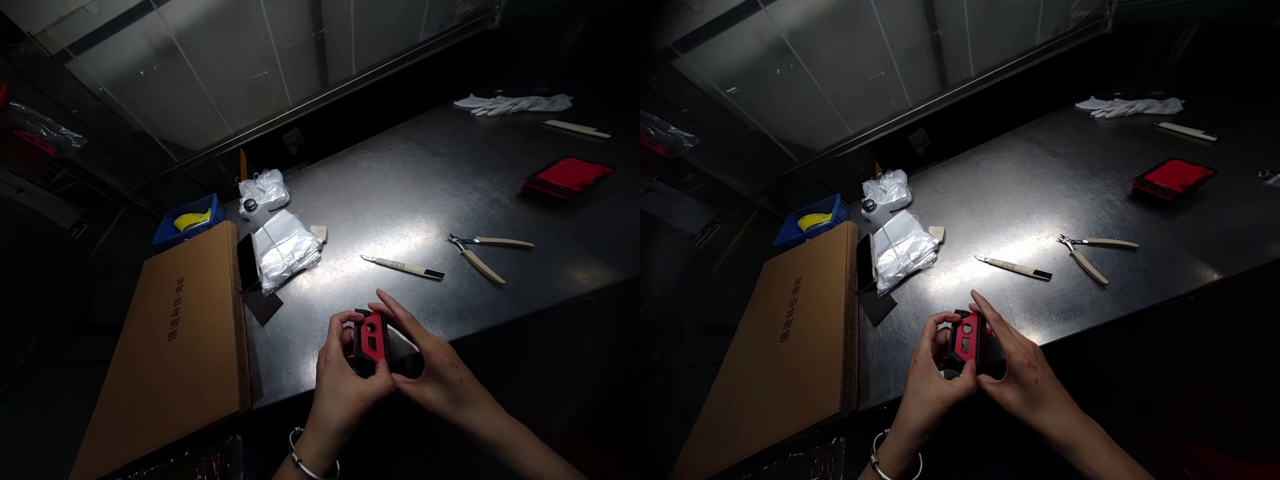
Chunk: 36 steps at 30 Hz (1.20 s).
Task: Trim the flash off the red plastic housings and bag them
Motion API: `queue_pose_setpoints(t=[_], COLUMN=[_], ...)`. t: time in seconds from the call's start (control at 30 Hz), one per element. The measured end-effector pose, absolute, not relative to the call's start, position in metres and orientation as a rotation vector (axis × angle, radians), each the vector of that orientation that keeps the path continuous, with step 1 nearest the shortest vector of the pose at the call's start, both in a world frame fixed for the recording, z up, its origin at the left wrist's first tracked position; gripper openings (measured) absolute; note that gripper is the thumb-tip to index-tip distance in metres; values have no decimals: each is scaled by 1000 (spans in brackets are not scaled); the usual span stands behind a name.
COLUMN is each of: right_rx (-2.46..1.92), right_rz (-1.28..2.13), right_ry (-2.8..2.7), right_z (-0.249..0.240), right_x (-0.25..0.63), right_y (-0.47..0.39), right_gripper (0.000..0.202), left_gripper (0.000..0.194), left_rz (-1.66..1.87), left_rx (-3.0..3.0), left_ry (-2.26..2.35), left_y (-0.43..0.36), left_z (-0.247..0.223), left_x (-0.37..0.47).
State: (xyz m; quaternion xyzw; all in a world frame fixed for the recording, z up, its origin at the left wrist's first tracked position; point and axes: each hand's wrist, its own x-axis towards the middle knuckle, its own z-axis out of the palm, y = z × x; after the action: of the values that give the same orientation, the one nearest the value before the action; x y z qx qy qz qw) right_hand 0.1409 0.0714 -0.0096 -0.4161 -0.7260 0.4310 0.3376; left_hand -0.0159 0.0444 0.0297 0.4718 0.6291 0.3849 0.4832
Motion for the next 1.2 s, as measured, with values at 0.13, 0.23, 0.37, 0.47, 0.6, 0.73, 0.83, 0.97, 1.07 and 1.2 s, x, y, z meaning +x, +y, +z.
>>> queue_pose_setpoints(t=[0.13, 0.23, 0.37, 0.47, 0.6, 0.73, 0.83, 0.97, 1.07, 1.2], right_rx=[-1109, -1121, -1175, -1177, -1171, -1124, -1105, -1143, -1142, -1123], right_rz=[1104, 1133, 1225, 1291, 1302, 1233, 1127, 1089, 1090, 1095], right_ry=[-1895, -1890, -1831, -1794, -1781, -1815, -1868, -1864, -1857, -1863], right_z=[-10, -10, -8, -7, -8, -11, -14, -16, -15, -13], right_x=[142, 143, 145, 146, 145, 145, 144, 145, 144, 141], right_y=[69, 72, 80, 85, 86, 80, 71, 64, 65, 64], right_gripper=[95, 99, 103, 103, 103, 97, 99, 103, 101, 99], left_gripper=[46, 28, 22, 25, 24, 26, 18, 11, 26, 46], left_rz=[934, 1016, 1075, 1088, 1108, 1163, 1242, 1258, 1169, 1099], left_rx=[1213, 1098, 933, 924, 913, 852, 833, 883, 918, 862], left_ry=[1577, 1480, 1344, 1333, 1333, 1256, 1259, 1318, 1316, 1211], left_y=[45, 45, 47, 46, 48, 50, 50, 44, 34, 23], left_z=[25, 22, 19, 19, 20, 17, 11, 8, 11, 10], left_x=[-14, -15, -18, -19, -17, -9, -1, 2, -5, -15])
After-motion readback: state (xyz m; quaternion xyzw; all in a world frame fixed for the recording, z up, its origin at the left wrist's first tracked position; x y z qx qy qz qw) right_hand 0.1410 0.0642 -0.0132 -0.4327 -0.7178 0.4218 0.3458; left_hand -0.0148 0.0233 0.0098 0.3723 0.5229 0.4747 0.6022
